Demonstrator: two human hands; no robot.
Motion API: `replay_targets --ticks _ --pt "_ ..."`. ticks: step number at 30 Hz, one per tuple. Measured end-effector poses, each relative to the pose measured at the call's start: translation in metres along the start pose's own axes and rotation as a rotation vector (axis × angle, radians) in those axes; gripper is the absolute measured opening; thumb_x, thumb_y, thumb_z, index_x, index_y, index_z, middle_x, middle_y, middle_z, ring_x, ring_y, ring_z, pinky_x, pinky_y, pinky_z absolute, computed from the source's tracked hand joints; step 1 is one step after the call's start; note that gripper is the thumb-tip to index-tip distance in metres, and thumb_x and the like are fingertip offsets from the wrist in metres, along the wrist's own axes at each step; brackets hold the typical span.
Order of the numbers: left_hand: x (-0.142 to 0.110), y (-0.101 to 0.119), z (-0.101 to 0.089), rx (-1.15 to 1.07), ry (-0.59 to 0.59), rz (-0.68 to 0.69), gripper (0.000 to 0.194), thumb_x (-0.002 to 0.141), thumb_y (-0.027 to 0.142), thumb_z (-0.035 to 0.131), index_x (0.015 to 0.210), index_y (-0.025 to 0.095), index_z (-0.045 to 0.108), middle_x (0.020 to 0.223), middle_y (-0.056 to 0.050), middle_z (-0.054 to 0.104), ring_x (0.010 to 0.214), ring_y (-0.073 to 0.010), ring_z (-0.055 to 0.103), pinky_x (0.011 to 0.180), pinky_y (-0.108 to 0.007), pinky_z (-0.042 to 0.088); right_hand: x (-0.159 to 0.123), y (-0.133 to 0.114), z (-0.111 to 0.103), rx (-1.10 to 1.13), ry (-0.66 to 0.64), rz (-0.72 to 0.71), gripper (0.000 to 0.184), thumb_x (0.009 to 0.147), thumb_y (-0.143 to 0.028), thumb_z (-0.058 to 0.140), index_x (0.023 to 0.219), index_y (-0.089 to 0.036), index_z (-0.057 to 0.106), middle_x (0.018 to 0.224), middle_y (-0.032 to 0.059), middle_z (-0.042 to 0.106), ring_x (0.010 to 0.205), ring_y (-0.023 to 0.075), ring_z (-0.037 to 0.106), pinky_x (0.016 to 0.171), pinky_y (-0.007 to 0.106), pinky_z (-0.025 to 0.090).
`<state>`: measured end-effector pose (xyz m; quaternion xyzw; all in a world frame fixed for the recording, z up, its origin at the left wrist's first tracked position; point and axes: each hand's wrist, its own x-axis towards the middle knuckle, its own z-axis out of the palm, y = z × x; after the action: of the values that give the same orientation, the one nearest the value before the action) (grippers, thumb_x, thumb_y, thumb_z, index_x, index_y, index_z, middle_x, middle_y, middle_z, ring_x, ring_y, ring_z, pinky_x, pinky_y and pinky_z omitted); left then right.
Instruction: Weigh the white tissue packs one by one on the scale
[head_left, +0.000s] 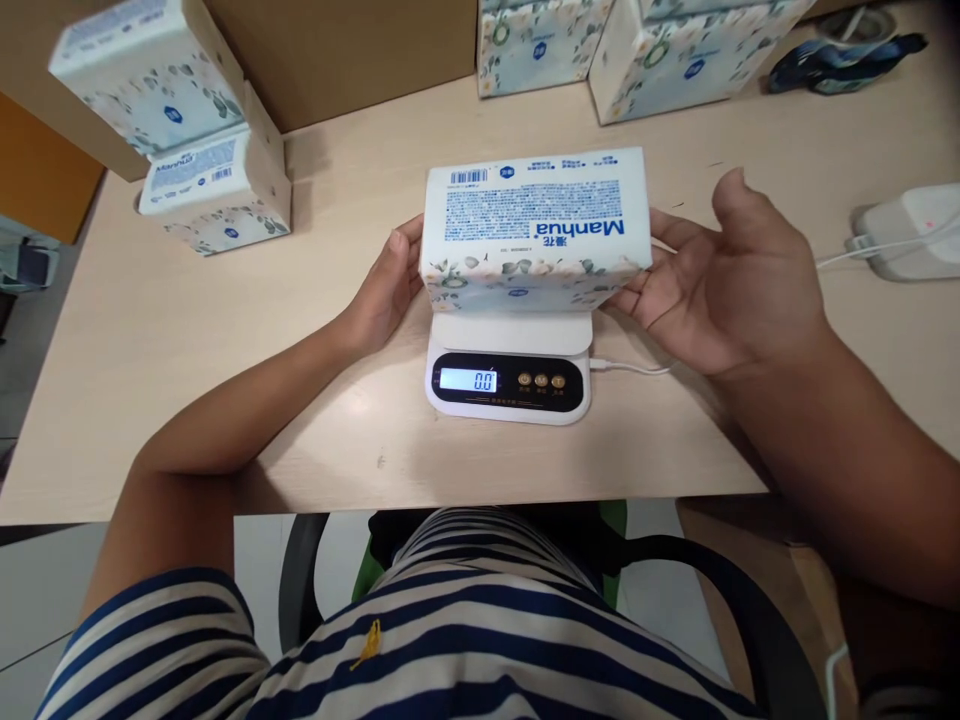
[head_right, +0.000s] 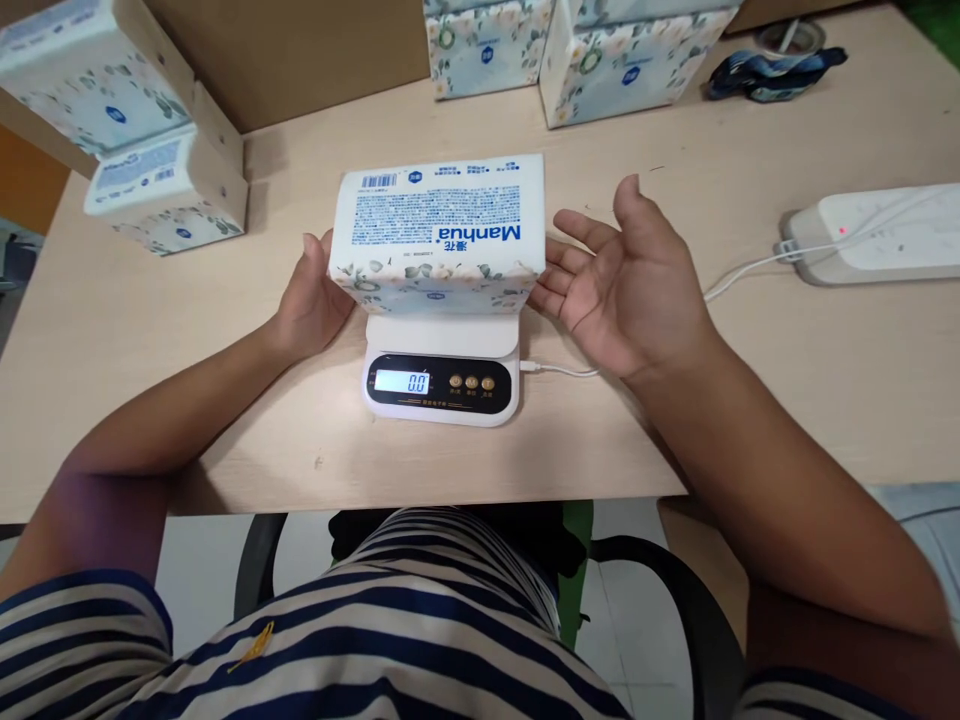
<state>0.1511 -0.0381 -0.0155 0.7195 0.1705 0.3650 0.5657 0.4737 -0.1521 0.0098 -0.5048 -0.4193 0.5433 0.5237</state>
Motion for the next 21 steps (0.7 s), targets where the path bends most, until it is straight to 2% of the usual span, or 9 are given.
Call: replay_targets --ticks 5,10,16,21 --pt "-0.002 0.0 -0.002 -0.031 -0.058 -0.016 0.072 0.102 0.092 0.041 0.153 0.044 0.062 0.166 0.003 0.063 0.178 -0.0411 0.023 0.141 -0.07 0.035 -0.008 -0.012 0.018 0.146 0.098 0.088 0.058 0.09 -0.084 0.067 0.122 -0.036 0.075 0.134 0.0107 0.081 0.139 0.0451 0.072 0.104 0.074 0.068" --pt "-0.001 0.001 -0.002 -0.051 -0.066 -0.01 0.072 0.103 0.091 0.042 0.151 0.042 0.063 0.166 0.001 0.063 0.178 -0.0417 0.022 0.141 -0.071 0.034 -0.014 -0.021 0.019 0.209 0.017 0.157 0.051 0.09 -0.067 0.079 0.133 -0.04 0.073 0.124 0.0074 0.083 0.136 0.0425 0.073 0.095 0.07 0.071" --pt "-0.001 0.003 -0.003 -0.044 -0.05 -0.03 0.074 0.102 0.092 0.043 0.151 0.041 0.062 0.166 -0.001 0.064 0.179 -0.0404 0.019 0.142 -0.068 0.034 -0.017 -0.025 0.022 0.186 0.036 0.143 0.036 0.092 -0.066 0.076 0.112 -0.037 0.079 0.127 0.0051 0.083 0.132 0.0393 0.076 0.1 0.063 0.071" --pt "0.0 0.006 0.0 -0.011 -0.062 -0.021 0.076 0.1 0.094 0.042 0.154 0.044 0.061 0.168 0.003 0.062 0.179 -0.0404 0.018 0.143 -0.068 0.033 -0.011 -0.019 0.012 0.091 -0.019 0.112 0.043 0.091 -0.071 0.07 0.119 -0.04 0.079 0.136 0.0037 0.083 0.136 0.0429 0.075 0.109 0.073 0.066"
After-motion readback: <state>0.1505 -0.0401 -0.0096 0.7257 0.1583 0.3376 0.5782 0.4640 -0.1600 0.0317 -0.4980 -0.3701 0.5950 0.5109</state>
